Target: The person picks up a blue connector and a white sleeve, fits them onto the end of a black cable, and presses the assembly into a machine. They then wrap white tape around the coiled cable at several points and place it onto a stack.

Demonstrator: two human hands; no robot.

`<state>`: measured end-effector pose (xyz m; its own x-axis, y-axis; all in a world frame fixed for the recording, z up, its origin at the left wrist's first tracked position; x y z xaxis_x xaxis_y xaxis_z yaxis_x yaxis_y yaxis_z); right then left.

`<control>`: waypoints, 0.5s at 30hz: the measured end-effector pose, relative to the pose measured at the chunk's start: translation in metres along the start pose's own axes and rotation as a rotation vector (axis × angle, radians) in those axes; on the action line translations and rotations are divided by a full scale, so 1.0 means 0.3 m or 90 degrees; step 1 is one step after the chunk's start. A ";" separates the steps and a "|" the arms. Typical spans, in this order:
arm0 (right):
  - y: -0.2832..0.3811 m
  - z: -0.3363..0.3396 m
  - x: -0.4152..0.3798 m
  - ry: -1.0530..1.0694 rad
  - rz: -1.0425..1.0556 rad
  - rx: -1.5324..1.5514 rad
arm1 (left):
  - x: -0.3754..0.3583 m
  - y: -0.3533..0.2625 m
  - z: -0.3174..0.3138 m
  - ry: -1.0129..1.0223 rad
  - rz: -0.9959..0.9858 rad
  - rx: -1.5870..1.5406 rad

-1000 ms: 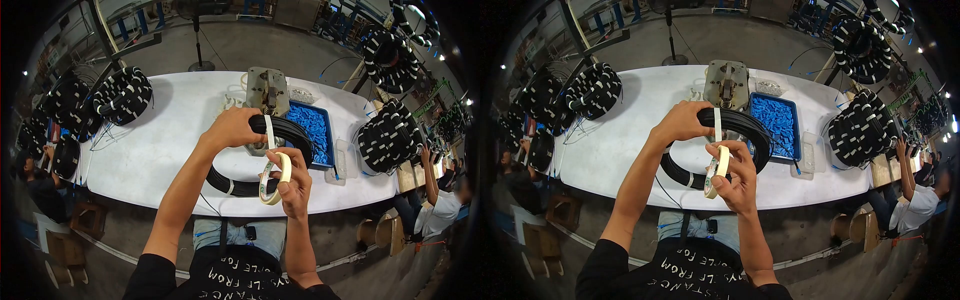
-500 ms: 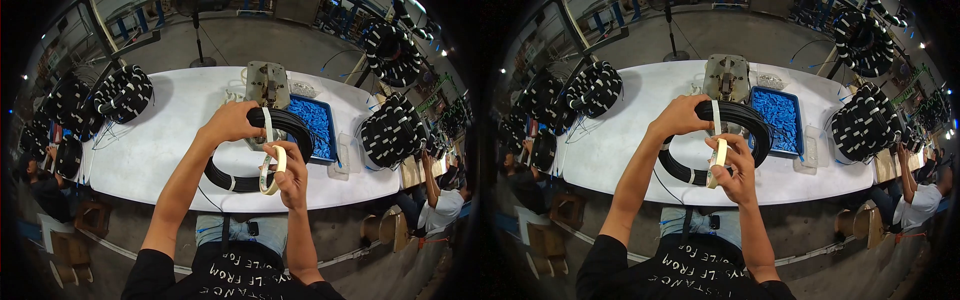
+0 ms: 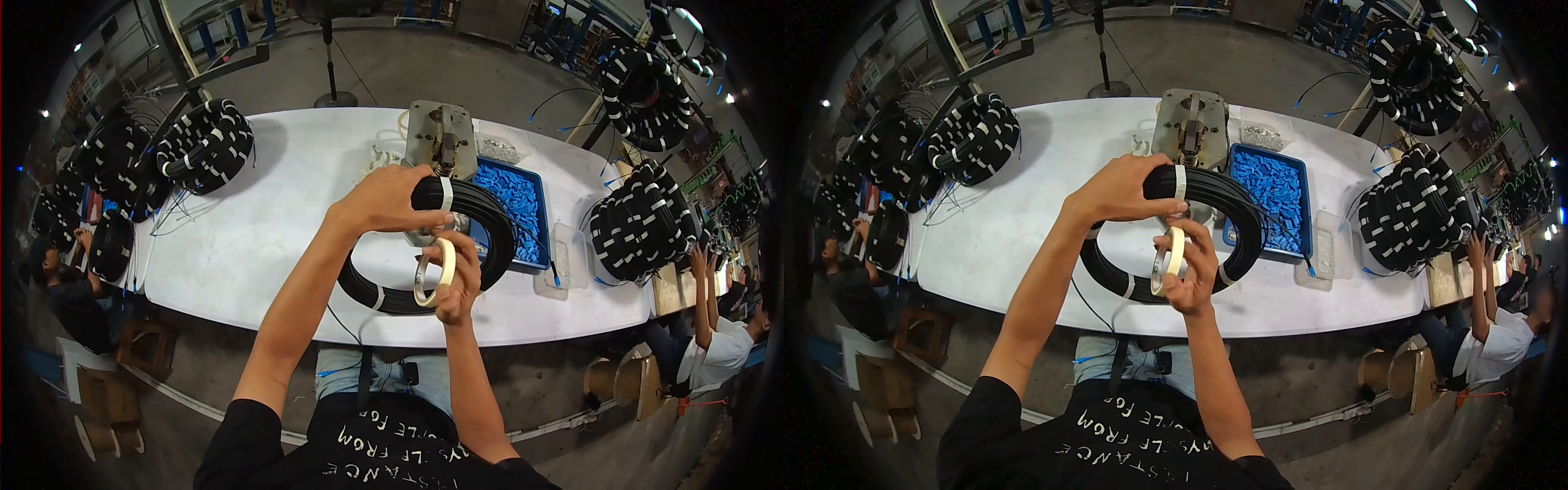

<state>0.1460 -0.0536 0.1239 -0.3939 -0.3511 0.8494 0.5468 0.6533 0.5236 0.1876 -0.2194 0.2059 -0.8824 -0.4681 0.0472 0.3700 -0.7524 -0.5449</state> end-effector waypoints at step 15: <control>-0.035 0.005 -0.036 -0.039 -0.017 0.136 | 0.017 0.017 -0.004 -0.009 0.028 0.012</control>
<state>0.1433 -0.0557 0.1089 -0.4537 -0.3327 0.8267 0.3694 0.7740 0.5143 0.1847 -0.2250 0.2025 -0.8608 -0.5077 0.0351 0.4143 -0.7392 -0.5310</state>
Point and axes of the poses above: each hand's wrist, its own x-axis towards the middle knuckle, its own z-axis out of the back of the hand, y = z × x, the point moved 4 cm from there along x, towards the middle knuckle, and after that the axes turned 12 degrees about z, right-handed, at the moved point
